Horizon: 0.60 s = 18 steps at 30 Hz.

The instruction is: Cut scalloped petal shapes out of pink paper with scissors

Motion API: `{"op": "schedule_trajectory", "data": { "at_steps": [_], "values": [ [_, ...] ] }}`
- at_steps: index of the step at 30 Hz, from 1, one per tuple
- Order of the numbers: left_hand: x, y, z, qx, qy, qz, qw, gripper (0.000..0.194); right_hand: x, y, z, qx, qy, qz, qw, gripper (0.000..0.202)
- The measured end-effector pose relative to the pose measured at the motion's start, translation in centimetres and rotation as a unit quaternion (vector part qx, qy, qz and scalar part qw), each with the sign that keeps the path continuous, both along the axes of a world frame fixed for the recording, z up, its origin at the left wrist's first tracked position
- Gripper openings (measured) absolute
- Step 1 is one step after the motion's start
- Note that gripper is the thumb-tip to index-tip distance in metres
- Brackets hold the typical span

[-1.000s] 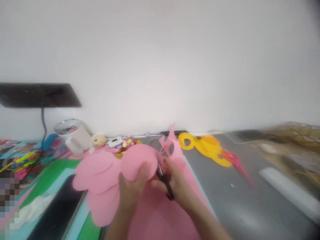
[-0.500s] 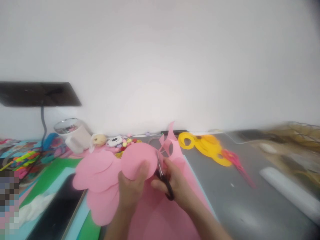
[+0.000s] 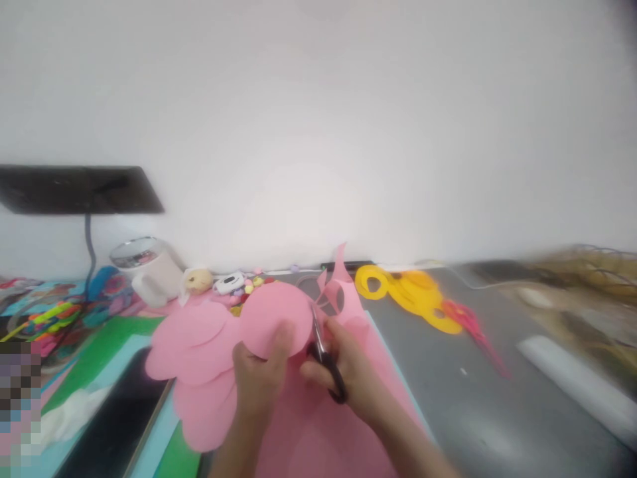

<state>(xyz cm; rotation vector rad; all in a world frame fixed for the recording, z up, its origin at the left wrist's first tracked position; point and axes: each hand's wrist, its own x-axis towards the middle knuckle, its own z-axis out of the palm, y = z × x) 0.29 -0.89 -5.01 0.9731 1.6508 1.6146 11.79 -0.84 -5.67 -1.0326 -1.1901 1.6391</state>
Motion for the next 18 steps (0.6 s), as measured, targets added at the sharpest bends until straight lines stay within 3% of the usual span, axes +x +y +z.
{"op": "schedule_trajectory", "data": {
  "at_steps": [6, 12, 18],
  "values": [
    [0.27, -0.08, -0.02, -0.029, -0.013, 0.035, 0.999, 0.034, 0.08, 0.06, -0.13, 0.008, -0.012, 0.014, 1.000, 0.046],
    [0.09, 0.07, -0.22, -0.014, -0.042, 0.005, 0.999, 0.027, 0.68, 0.26, -0.16, 0.026, -0.041, -0.007, 0.999, 0.053],
    [0.03, 0.02, -0.13, -0.023, -0.028, -0.002, 0.999, 0.033, 0.35, 0.30, -0.05, 0.024, -0.027, -0.003, 0.999, 0.056]
  ]
}}
